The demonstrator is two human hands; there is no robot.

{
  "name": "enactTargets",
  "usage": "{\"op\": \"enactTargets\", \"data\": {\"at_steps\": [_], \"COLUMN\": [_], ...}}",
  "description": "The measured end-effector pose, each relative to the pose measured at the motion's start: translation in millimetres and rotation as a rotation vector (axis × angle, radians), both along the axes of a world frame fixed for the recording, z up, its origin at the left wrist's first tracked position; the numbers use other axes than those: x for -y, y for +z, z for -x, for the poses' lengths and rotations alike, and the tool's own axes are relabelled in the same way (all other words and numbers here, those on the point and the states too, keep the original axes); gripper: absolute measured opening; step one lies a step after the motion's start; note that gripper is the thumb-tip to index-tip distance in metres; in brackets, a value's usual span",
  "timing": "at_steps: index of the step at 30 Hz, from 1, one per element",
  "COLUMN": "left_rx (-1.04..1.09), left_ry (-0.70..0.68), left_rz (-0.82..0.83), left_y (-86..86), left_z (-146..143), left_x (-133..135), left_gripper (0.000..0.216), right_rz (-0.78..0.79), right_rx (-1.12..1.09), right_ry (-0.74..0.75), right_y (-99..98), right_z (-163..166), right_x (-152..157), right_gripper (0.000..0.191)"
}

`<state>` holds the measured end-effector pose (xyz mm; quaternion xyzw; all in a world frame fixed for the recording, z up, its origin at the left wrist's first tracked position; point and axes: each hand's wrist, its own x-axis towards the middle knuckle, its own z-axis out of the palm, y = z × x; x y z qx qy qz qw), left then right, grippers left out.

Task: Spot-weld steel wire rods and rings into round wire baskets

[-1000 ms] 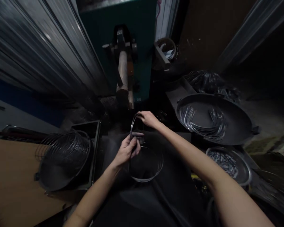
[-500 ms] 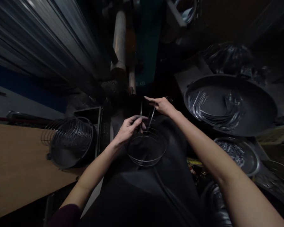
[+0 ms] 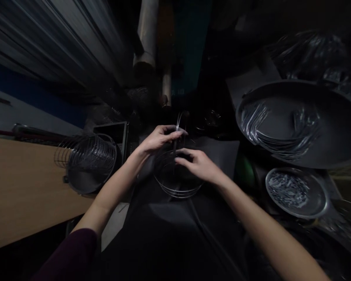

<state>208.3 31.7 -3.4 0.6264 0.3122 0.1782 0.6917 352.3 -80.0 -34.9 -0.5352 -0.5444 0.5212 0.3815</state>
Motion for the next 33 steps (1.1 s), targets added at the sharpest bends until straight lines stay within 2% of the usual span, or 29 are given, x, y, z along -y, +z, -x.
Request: {"op": "enactTargets", "data": {"at_steps": [2, 4, 7, 8, 10, 12, 15, 17, 20, 22, 25, 28, 30, 33], "left_rx": [0.011, -0.002, -0.138, -0.183, -0.184, -0.121, -0.132, -0.141, -0.120, -0.176, -0.282, -0.350, -0.390, -0.431], "left_ry": [0.007, 0.086, 0.282, 0.299, 0.213, 0.043, -0.135, -0.193, -0.253, -0.274, -0.283, -0.289, -0.302, -0.247], "left_rz": [-0.007, -0.016, -0.132, -0.190, -0.277, -0.306, -0.292, -0.297, -0.383, -0.465, -0.551, -0.617, -0.646, -0.668], "left_y": [-6.6, -23.3, -63.7, -77.8, -100.2, -111.5, -110.8, -104.9, -95.4, -91.5, -93.3, -102.0, -104.6, -92.5], "left_z": [6, 15, 22, 18, 4, -15, -28, -21, -5, -1, -14, -36, -43, -27], "left_x": [-2, -9, -31, -40, -60, -77, -93, -97, -97, -94, -89, -87, -91, -93], "left_gripper": [0.042, 0.048, 0.049, 0.053, 0.062, 0.057, 0.039, 0.038, 0.034, 0.031, 0.027, 0.024, 0.026, 0.029], "right_rz": [-0.020, -0.029, -0.006, 0.005, 0.031, 0.079, 0.110, 0.086, 0.056, 0.053, 0.124, 0.249, 0.268, 0.266], "right_rx": [-0.056, -0.054, 0.043, 0.082, 0.096, 0.006, -0.096, -0.012, 0.146, 0.164, 0.046, -0.114, -0.163, -0.154], "right_ry": [-0.079, -0.098, -0.099, -0.115, -0.166, -0.233, -0.387, -0.484, -0.498, -0.455, -0.360, -0.181, -0.029, 0.110], "right_y": [-1.7, -3.0, -2.7, -1.7, 1.2, 4.7, 7.7, 7.2, 3.2, -0.4, -4.3, -4.0, -2.3, 0.2], "right_z": [14, 20, 15, 13, 11, 12, 7, -6, -28, -33, -19, 10, 27, 38], "right_x": [7, 10, 16, 19, 24, 27, 34, 42, 54, 60, 60, 51, 43, 30], "right_gripper": [0.029, 0.029, 0.030, 0.030, 0.029, 0.030, 0.030, 0.029, 0.028, 0.029, 0.033, 0.041, 0.044, 0.038]}}
